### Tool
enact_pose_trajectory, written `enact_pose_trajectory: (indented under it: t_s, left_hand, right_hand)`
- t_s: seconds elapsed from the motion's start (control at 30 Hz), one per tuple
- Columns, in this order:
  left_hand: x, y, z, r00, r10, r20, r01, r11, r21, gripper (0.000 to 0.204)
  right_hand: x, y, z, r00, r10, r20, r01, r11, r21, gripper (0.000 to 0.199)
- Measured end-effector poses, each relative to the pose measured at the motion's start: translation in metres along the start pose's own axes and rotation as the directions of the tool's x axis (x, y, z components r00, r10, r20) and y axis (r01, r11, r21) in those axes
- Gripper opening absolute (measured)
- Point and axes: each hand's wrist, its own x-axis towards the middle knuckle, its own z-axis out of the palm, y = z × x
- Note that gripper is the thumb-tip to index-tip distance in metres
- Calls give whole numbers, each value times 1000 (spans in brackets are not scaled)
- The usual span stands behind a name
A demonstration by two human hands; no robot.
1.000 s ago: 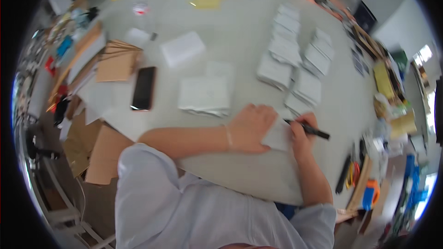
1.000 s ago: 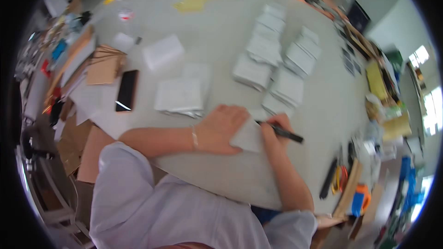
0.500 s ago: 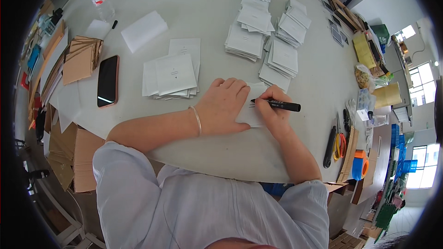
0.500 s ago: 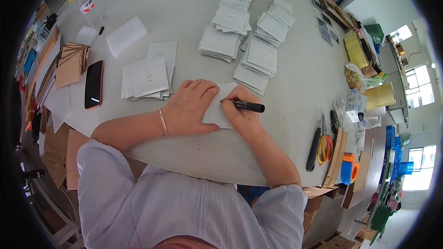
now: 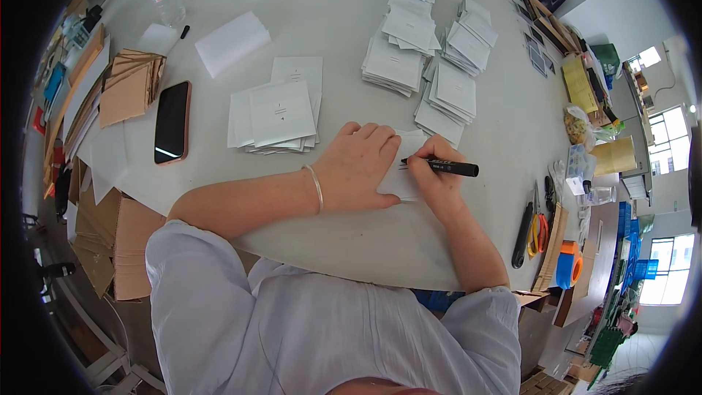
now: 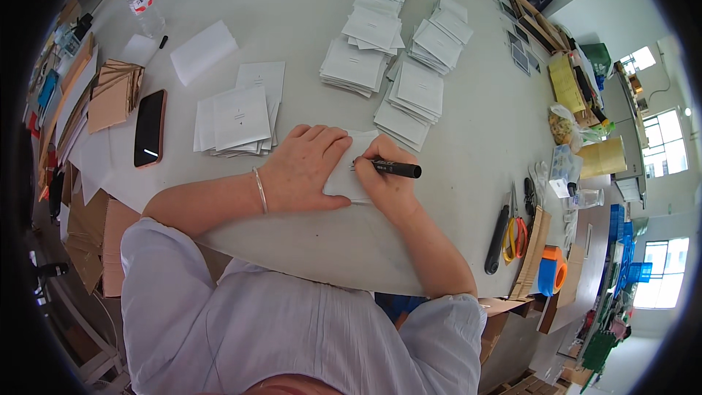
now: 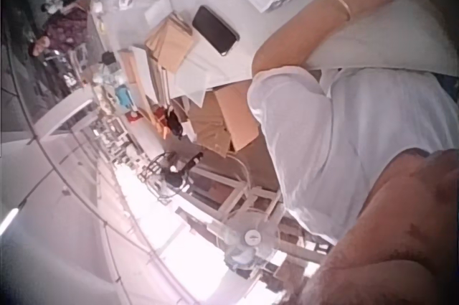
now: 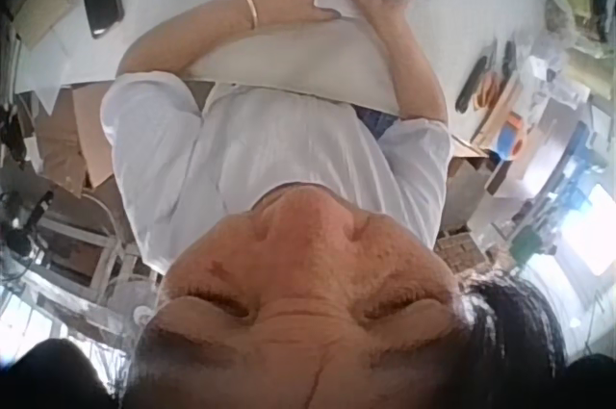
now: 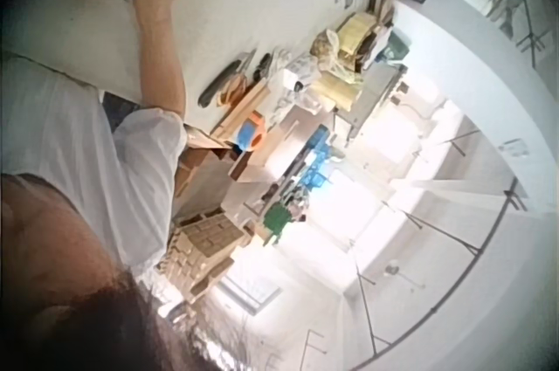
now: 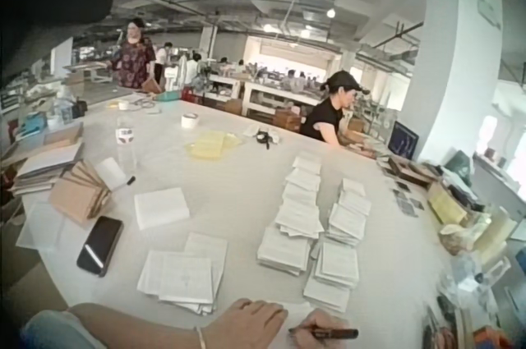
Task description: Writing technical labels on small white squares using a marker and organizing them into stacks.
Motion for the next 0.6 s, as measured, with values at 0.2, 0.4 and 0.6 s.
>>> enact_pose_trajectory:
  t_s: [0.2, 0.4, 0.6]
  left_hand:
    - [2, -3, -1, 999, 25, -40, -24, 999, 27, 75]
    - [1, -1, -2, 1000, 15, -14, -15, 1000, 14, 75]
    - [0, 1, -1, 1000, 14, -19, -14, 999, 29, 75]
  right_hand:
    - [0, 2, -3, 997, -5, -82, 13, 995, 99, 12]
    - [-10, 3, -5, 999, -16, -37, 21, 993, 113, 12]
    - [-15, 2, -7, 996, -88, 6, 87, 992, 91, 11]
